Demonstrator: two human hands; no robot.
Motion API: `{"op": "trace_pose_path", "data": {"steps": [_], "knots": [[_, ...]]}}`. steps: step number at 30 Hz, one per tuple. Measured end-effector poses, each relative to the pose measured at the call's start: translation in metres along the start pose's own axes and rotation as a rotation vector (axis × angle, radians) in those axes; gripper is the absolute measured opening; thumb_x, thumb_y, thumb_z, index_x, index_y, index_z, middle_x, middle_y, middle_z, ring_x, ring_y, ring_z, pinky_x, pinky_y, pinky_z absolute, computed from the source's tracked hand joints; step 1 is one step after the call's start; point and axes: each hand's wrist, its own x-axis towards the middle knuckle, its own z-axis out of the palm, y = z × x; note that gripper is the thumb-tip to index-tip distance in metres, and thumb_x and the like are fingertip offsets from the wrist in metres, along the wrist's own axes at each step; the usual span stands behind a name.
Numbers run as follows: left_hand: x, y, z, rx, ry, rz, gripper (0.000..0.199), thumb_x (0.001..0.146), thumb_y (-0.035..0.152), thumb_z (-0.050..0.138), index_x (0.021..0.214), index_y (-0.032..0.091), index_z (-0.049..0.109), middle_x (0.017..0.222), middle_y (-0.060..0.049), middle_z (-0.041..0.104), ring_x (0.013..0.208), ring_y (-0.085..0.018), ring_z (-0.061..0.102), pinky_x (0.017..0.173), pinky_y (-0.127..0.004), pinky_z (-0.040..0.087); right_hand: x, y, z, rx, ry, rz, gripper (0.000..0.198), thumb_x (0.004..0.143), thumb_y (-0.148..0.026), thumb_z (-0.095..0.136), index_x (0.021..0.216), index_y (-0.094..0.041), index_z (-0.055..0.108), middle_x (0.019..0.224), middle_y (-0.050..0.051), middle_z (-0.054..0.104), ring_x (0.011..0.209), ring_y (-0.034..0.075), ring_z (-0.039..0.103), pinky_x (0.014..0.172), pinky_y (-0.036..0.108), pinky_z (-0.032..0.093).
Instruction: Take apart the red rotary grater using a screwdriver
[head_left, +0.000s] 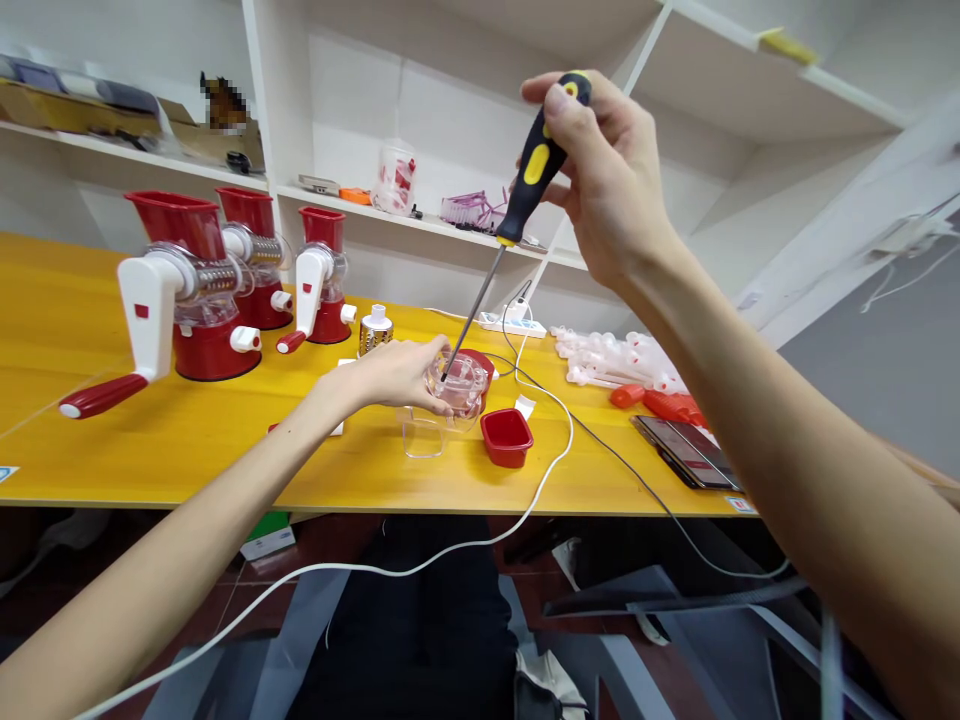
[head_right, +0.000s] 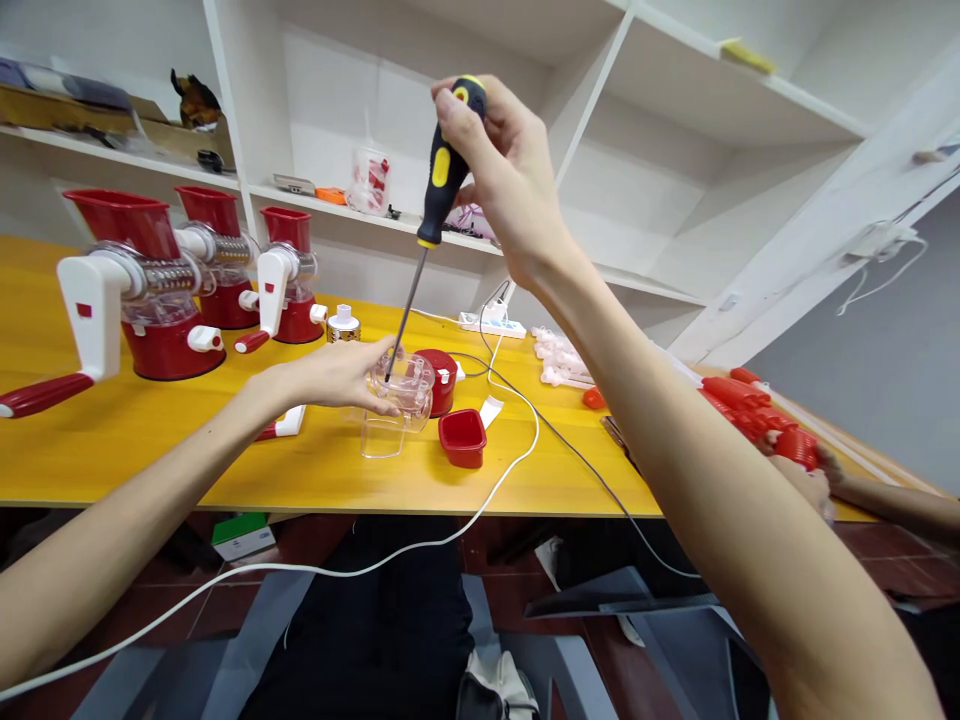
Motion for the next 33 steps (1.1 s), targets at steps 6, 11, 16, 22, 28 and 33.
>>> {"op": "trace_pose_path", "data": {"steps": [6, 11, 16, 22, 28, 33], "knots": [[-0.001, 0.001, -0.001, -0.008, 0.0, -0.02, 0.07, 0.073, 0.063, 0.068, 0.121, 0.019, 0.044, 0.108, -0.014, 0.069, 0.093, -0.032, 0.067, 0.068, -0.032, 0.042, 0.0, -0.002, 0.002, 0.026, -0.027, -0.14, 0.037, 0.072, -0.055, 0.079, 0.092, -0.03, 0.063, 0.073, 0.0, 0.049, 0.068, 0.012, 0.05, 0.048, 0.019, 0.045], [-0.001, 0.001, 0.0, 0.009, 0.003, -0.01, 0.073, 0.074, 0.066, 0.065, 0.124, 0.018, 0.044, 0.11, -0.016, 0.068, 0.092, -0.032, 0.066, 0.069, -0.033, 0.043, 0.001, -0.005, -0.003, 0.062, -0.085, -0.027, 0.026, 0.078, -0.046, 0.072, 0.098, -0.031, 0.066, 0.099, 0.003, 0.068, 0.093, 0.017, 0.061, 0.067, 0.025, 0.055], [0.0, 0.0, 0.0, 0.0, 0.006, -0.004, 0.073, 0.072, 0.069, 0.065, 0.121, 0.018, 0.045, 0.105, -0.015, 0.069, 0.089, -0.032, 0.066, 0.067, -0.033, 0.042, 0.003, 0.001, -0.003, 0.068, -0.011, -0.125, 0.029, 0.07, -0.046, 0.08, 0.09, -0.029, 0.067, 0.064, -0.003, 0.05, 0.061, 0.011, 0.046, 0.057, 0.025, 0.045], [0.001, 0.0, -0.001, 0.025, 0.004, -0.014, 0.078, 0.072, 0.07, 0.065, 0.126, 0.017, 0.045, 0.113, -0.016, 0.068, 0.1, -0.035, 0.066, 0.074, -0.034, 0.044, 0.0, -0.001, 0.005, 0.118, 0.015, -0.128, 0.04, 0.066, -0.045, 0.08, 0.1, -0.027, 0.069, 0.064, -0.003, 0.045, 0.06, 0.011, 0.037, 0.055, 0.026, 0.036], [0.001, 0.0, -0.001, 0.022, -0.001, -0.007, 0.073, 0.073, 0.071, 0.063, 0.121, 0.018, 0.047, 0.11, -0.014, 0.069, 0.096, -0.032, 0.068, 0.072, -0.033, 0.044, 0.0, 0.001, 0.001, 0.127, -0.007, -0.048, 0.044, 0.068, -0.04, 0.072, 0.109, -0.031, 0.059, 0.073, -0.003, 0.061, 0.075, 0.016, 0.061, 0.069, 0.031, 0.053], [0.003, -0.003, 0.002, 0.007, 0.008, -0.002, 0.082, 0.073, 0.071, 0.063, 0.13, 0.016, 0.043, 0.124, -0.019, 0.065, 0.107, -0.035, 0.065, 0.079, -0.035, 0.046, -0.007, 0.001, 0.007, 0.168, 0.052, 0.092, 0.034, 0.072, -0.043, 0.065, 0.101, -0.032, 0.053, 0.082, -0.002, 0.06, 0.077, 0.016, 0.061, 0.071, 0.032, 0.057]]}}
